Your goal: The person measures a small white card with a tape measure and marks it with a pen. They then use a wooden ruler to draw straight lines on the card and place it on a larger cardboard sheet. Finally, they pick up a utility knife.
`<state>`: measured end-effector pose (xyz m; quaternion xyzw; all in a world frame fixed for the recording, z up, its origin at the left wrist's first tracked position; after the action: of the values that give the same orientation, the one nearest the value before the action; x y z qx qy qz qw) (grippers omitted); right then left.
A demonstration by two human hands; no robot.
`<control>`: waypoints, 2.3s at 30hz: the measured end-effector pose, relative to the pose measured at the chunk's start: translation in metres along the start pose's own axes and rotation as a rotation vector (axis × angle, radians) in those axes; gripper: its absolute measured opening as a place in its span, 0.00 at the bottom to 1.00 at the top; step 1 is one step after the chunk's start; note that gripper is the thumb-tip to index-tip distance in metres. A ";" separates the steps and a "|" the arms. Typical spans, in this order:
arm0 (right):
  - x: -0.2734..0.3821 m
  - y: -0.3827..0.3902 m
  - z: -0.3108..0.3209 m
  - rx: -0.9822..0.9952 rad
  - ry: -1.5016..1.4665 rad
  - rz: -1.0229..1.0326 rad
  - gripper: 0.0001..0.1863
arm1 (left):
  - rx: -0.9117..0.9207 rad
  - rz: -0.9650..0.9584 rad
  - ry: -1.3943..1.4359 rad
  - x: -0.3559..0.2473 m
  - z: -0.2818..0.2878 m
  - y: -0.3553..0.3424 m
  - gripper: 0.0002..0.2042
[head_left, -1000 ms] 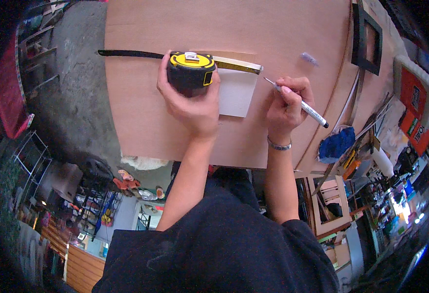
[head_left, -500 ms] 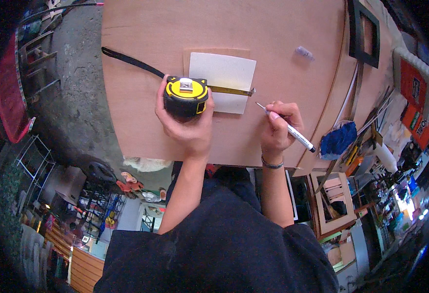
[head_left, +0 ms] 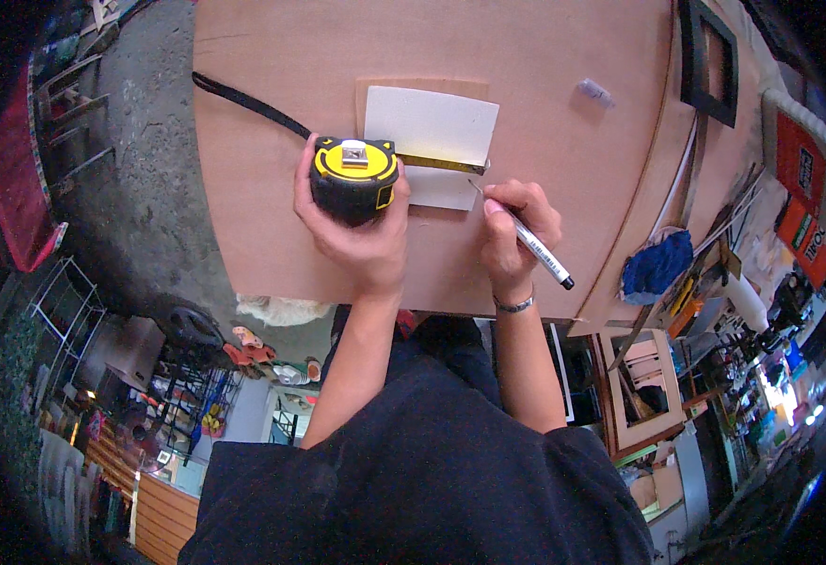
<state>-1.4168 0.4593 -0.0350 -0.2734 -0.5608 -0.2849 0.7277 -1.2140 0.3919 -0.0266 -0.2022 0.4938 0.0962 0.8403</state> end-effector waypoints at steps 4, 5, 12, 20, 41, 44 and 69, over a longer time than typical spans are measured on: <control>0.002 -0.001 -0.005 0.022 0.041 0.023 0.00 | -0.004 -0.045 -0.007 -0.003 0.000 0.001 0.43; 0.003 -0.002 -0.006 0.024 0.048 0.031 0.00 | -0.001 -0.051 -0.012 -0.004 0.000 0.001 0.43; 0.007 -0.003 -0.011 0.032 0.063 0.057 0.01 | -0.004 -0.079 -0.040 -0.004 0.001 0.000 0.43; 0.002 -0.001 -0.012 0.039 0.073 0.049 0.01 | -0.012 -0.068 -0.008 -0.003 0.001 0.001 0.42; 0.003 0.000 -0.012 0.031 0.081 0.064 0.01 | 0.003 -0.043 -0.003 0.002 0.002 0.001 0.44; 0.004 -0.001 -0.013 0.032 0.086 0.060 0.01 | 0.000 -0.051 -0.010 0.002 0.002 0.002 0.44; 0.025 -0.059 -0.046 0.328 0.474 0.215 0.26 | -0.001 0.112 0.034 0.004 0.060 -0.019 0.42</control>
<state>-1.4234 0.3826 -0.0162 -0.1356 -0.3818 -0.1678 0.8987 -1.1573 0.4009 0.0003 -0.1760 0.5185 0.1398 0.8250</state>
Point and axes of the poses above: each hand's wrist, its own y-axis away from the middle knuckle, its own z-axis out of the back of the hand, x = y × z, the point moved 9 cm from there along -y, towards the middle knuckle, and after that the axes turned 14 degrees about -x, right-handed, at the moved point
